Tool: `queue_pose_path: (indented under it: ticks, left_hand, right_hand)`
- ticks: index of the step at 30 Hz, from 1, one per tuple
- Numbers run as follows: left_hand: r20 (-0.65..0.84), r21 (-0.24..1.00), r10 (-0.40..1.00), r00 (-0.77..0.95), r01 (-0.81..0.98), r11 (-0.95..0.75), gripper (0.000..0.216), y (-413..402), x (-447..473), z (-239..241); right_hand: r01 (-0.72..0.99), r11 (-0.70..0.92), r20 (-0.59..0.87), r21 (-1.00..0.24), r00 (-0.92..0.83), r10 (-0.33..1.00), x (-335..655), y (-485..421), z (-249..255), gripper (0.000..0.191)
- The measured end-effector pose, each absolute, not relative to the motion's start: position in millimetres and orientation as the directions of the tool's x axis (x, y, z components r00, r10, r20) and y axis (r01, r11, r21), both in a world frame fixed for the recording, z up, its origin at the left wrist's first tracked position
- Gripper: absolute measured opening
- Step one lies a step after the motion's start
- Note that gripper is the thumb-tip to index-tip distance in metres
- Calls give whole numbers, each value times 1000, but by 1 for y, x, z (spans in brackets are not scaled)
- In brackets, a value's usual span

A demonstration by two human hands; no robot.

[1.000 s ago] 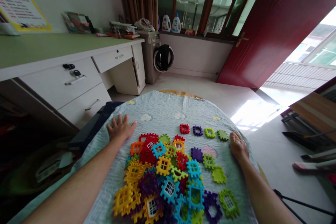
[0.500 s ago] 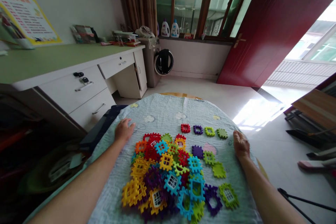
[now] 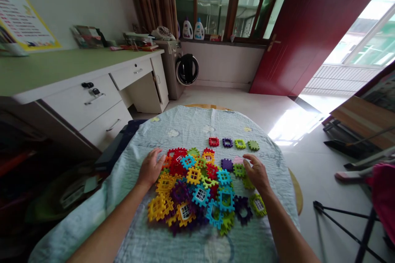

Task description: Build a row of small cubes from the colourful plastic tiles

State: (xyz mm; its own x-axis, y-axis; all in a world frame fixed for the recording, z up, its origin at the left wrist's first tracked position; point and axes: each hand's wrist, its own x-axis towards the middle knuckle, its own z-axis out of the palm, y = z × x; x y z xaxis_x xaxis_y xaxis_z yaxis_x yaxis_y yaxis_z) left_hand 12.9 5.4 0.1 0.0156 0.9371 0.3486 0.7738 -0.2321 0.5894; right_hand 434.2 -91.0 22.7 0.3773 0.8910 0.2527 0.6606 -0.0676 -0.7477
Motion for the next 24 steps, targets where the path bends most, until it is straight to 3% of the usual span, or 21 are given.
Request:
queue_pose_path:
  ticks: [5,8,12,15,19,24]
  left_hand:
    - [319,610,948,8,763,-212,44,1,14,2]
    - [313,616,950,8,760,-209,45,-1,15,4]
    - [301,607,953,37,763,-221,43,-4,17,7]
    - [279,610,959,37,765,-207,42,-5,19,10]
    - [264,610,964,27,769,-189,40,-5,21,13]
    - [266,611,964,12,771,-178,41,-4,21,12]
  right_hand:
    - [583,-154,127,-797,412,902,433,-99,15,35]
    - [514,-191,54,-836,424,904,433,-109,9,49]
    - [600,-81,110,-796,275,955,431,-116,6,67]
    - [646,-8,152,-763,191,970,429,-115,9,57]
    - [591,-22,138,-807,225,964,430,-113,17,40]
    - [420,-152,-18,-895,306,952,443,-114,25,47]
